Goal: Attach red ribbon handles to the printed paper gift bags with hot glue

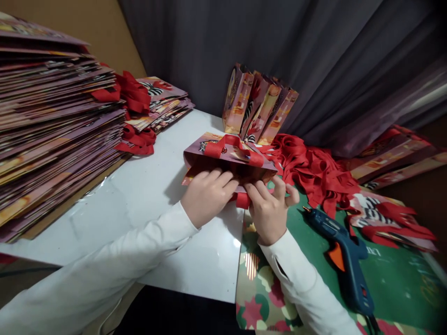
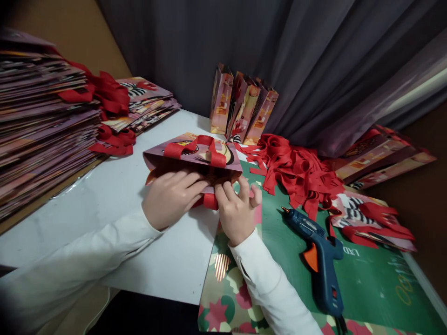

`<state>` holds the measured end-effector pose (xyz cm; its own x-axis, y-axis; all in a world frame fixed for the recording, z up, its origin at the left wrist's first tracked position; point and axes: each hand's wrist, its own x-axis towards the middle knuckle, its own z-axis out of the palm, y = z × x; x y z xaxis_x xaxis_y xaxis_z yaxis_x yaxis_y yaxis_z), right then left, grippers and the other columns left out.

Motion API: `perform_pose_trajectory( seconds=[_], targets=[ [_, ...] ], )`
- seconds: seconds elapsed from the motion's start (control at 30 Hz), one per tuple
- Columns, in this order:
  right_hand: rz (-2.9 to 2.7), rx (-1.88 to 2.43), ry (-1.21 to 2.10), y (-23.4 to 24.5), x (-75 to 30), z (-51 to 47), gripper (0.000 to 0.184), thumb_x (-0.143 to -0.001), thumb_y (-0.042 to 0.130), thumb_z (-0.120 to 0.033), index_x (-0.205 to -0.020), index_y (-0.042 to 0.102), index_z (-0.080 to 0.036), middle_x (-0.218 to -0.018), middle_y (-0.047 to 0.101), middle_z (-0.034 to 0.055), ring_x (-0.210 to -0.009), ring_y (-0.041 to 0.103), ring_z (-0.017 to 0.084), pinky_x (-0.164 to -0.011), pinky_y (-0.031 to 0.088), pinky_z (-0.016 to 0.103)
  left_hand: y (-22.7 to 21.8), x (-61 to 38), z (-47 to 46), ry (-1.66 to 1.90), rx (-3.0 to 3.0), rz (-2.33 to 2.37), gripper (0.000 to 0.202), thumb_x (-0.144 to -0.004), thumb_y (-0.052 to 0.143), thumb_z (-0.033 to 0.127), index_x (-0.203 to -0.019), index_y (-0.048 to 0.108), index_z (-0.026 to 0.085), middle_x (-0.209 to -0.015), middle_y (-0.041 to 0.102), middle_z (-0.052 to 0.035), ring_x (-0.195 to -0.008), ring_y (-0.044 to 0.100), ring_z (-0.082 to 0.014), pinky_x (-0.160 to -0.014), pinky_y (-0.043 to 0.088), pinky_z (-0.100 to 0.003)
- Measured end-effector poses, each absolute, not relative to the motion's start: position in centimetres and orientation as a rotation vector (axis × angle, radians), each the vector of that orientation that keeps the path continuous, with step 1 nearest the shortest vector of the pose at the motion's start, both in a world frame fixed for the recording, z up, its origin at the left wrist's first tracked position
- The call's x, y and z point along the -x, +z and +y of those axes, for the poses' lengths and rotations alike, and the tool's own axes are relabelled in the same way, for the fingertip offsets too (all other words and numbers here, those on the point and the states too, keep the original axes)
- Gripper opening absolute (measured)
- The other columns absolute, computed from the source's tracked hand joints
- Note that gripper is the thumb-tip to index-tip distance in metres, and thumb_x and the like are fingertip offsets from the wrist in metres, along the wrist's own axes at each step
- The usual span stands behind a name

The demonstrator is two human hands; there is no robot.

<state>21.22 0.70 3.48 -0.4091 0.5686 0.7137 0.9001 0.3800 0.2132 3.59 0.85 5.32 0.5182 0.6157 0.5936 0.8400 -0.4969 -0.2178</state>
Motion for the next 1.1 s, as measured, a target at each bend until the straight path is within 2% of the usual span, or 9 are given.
perform_pose_trajectory(
  seconds=[0.17,0.3,0.4,0.47,0.6,0.7,0.83,1.0,1.1],
  targets=[
    [-2.027,1.274,-0.816,4.5,-22.0,0.8,0.019,-0.091,0.054,-0.016,-0.090,0.071,-0.024,-0.072,0.066,-0.0004,-0.101,0.049,0.023,-0.093,0.018,0.040,6.2,-2.6,1.4,-0.633,2.212,-1.097,0.016,-0.089,0.057,0.022,-0.081,0.070,0.019,-0.069,0.061,-0.0005,-0.066,0.055,-0.0195,-0.055,0.038,-0.034],
    [-2.020,1.263,-0.792,5.0,-22.2,0.5,0.016,-0.092,0.057,-0.021,-0.091,0.072,-0.026,-0.068,0.063,-0.0016,-0.095,0.050,0.021,-0.093,0.018,0.039,6.4,-2.4,1.5,-0.681,2.182,-1.053,0.022,-0.092,0.055,0.027,-0.077,0.070,0.021,-0.063,0.061,0.0017,-0.060,0.054,-0.0173,-0.051,0.035,-0.033],
    [-2.015,1.263,-0.791,5.1,-22.4,0.6,0.013,-0.092,0.059,-0.023,-0.091,0.072,-0.026,-0.069,0.065,-0.0022,-0.092,0.050,0.021,-0.094,0.017,0.039,7.1,-1.5,1.7,-0.712,2.248,-1.006,0.024,-0.093,0.054,0.035,-0.084,0.071,0.021,-0.068,0.067,0.0021,-0.061,0.058,-0.0168,-0.051,0.037,-0.032],
    [-2.011,1.271,-0.798,5.1,-22.9,0.9,0.013,-0.091,0.060,-0.023,-0.092,0.072,-0.026,-0.072,0.067,-0.0025,-0.092,0.050,0.021,-0.096,0.016,0.040,7.8,-0.7,1.9,-0.737,2.373,-0.920,0.029,-0.095,0.048,0.037,-0.094,0.071,0.019,-0.081,0.073,0.0003,-0.068,0.063,-0.0171,-0.058,0.043,-0.032],
    [-1.996,1.282,-0.821,4.7,-24.1,1.9,0.016,-0.092,0.057,-0.020,-0.091,0.072,-0.026,-0.071,0.068,-0.0021,-0.101,0.052,0.022,-0.099,0.014,0.041,8.6,0.5,2.4,-0.727,2.532,-0.808,0.035,-0.090,0.039,0.022,-0.105,0.068,0.012,-0.100,0.074,-0.0075,-0.086,0.067,-0.0213,-0.076,0.049,-0.035],
    [-1.982,1.244,-0.886,4.5,-24.7,2.3,0.018,-0.094,0.055,-0.020,-0.088,0.071,-0.025,-0.071,0.069,-0.0018,-0.106,0.053,0.022,-0.100,0.014,0.041,8.3,0.6,2.8,-0.569,2.431,-0.886,0.030,-0.084,0.043,0.018,-0.095,0.070,0.013,-0.086,0.073,-0.0079,-0.075,0.066,-0.0238,-0.068,0.049,-0.036],
    [-1.984,1.198,-0.926,4.5,-25.2,2.0,0.018,-0.094,0.055,-0.021,-0.088,0.071,-0.024,-0.069,0.067,-0.0017,-0.103,0.054,0.021,-0.098,0.018,0.040,7.7,0.4,3.1,-0.583,2.336,-0.820,0.030,-0.089,0.041,0.009,-0.081,0.070,0.017,-0.068,0.070,-0.0011,-0.059,0.060,-0.0180,-0.059,0.047,-0.032],
    [-1.910,1.132,-0.959,5.2,-25.8,1.6,0.017,-0.092,0.057,-0.023,-0.085,0.072,-0.025,-0.063,0.064,-0.0032,-0.087,0.056,0.017,-0.096,0.026,0.040,7.8,0.6,3.0,-0.725,2.251,-0.767,0.026,-0.092,0.047,0.011,-0.086,0.069,0.023,-0.073,0.073,0.0058,-0.065,0.063,-0.0115,-0.078,0.049,-0.028],
    [-1.978,1.063,-0.869,5.3,-26.1,1.6,0.016,-0.092,0.056,-0.017,-0.091,0.071,-0.020,-0.071,0.068,0.0006,-0.077,0.058,0.015,-0.087,0.039,0.035,7.7,0.7,2.8,-0.786,2.194,-0.723,0.020,-0.090,0.053,0.012,-0.091,0.068,0.025,-0.074,0.072,0.0075,-0.069,0.063,-0.0109,-0.095,0.044,-0.031]
  ],
)
